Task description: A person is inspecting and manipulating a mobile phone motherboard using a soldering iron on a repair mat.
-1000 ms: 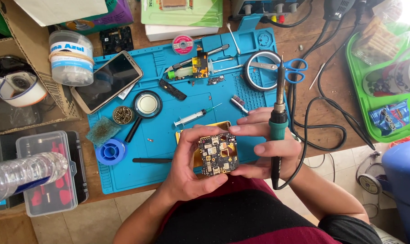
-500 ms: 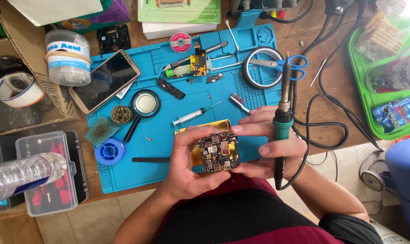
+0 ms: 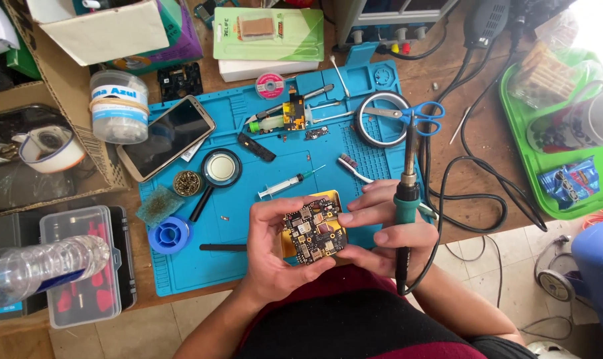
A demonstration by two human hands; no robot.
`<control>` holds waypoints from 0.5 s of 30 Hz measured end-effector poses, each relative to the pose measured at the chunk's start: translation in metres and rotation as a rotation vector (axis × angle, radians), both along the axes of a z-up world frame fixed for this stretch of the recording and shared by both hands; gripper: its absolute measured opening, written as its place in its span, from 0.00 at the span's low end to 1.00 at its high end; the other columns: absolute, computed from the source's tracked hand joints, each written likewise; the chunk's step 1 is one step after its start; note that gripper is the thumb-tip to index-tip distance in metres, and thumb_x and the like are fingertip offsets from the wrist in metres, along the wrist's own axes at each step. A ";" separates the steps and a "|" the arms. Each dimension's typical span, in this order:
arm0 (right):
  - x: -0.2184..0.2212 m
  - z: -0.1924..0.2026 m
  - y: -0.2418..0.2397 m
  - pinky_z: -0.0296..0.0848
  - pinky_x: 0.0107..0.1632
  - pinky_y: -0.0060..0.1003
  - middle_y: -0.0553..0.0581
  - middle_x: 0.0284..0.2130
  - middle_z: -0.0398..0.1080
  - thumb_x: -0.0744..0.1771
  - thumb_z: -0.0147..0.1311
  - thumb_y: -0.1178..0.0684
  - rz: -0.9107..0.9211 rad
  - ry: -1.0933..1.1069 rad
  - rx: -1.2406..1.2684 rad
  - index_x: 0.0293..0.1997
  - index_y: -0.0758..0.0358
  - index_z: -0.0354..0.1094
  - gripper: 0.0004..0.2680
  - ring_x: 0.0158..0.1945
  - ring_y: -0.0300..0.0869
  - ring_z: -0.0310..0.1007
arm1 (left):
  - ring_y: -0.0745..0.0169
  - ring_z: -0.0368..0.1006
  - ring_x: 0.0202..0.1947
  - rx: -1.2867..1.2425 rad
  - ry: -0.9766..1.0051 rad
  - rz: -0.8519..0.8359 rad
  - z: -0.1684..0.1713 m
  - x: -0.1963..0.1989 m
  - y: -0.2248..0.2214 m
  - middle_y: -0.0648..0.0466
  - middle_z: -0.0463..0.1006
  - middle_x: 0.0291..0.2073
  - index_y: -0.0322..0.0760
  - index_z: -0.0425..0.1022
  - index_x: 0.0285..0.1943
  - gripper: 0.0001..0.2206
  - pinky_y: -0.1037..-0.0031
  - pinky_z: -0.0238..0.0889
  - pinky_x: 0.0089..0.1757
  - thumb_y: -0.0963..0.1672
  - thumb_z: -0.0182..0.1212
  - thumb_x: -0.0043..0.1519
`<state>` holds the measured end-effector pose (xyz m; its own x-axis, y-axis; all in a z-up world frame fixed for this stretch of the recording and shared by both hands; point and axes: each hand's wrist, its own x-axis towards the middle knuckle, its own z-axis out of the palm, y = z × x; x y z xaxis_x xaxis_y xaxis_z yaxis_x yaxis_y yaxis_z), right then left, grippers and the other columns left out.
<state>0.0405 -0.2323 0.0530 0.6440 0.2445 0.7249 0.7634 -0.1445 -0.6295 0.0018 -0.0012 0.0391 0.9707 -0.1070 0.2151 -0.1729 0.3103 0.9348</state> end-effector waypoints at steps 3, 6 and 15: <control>0.001 -0.003 -0.001 0.77 0.71 0.57 0.54 0.52 0.85 0.68 0.77 0.50 0.006 -0.013 -0.021 0.61 0.43 0.57 0.23 0.54 0.51 0.88 | 0.35 0.78 0.75 -0.038 -0.013 -0.013 0.002 0.003 0.001 0.43 0.73 0.69 0.40 0.63 0.75 0.35 0.53 0.83 0.66 0.47 0.84 0.64; 0.005 -0.004 0.000 0.77 0.69 0.54 0.53 0.53 0.85 0.68 0.78 0.49 0.014 -0.031 -0.018 0.61 0.41 0.59 0.23 0.53 0.50 0.89 | 0.33 0.78 0.74 -0.084 0.004 -0.029 0.005 0.003 0.000 0.36 0.76 0.69 0.40 0.63 0.75 0.35 0.55 0.83 0.65 0.47 0.83 0.64; 0.007 -0.015 0.018 0.81 0.60 0.50 0.55 0.50 0.84 0.70 0.72 0.51 -0.059 -0.176 0.036 0.60 0.45 0.58 0.19 0.52 0.49 0.85 | 0.33 0.77 0.73 -0.137 -0.026 0.025 0.006 0.005 -0.004 0.39 0.72 0.67 0.39 0.63 0.75 0.33 0.52 0.81 0.66 0.45 0.82 0.66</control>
<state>0.0479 -0.2147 0.0382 0.5188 0.1817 0.8354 0.8532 -0.1718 -0.4925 0.0069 -0.0055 0.0456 0.9667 -0.0509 0.2509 -0.2054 0.4304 0.8790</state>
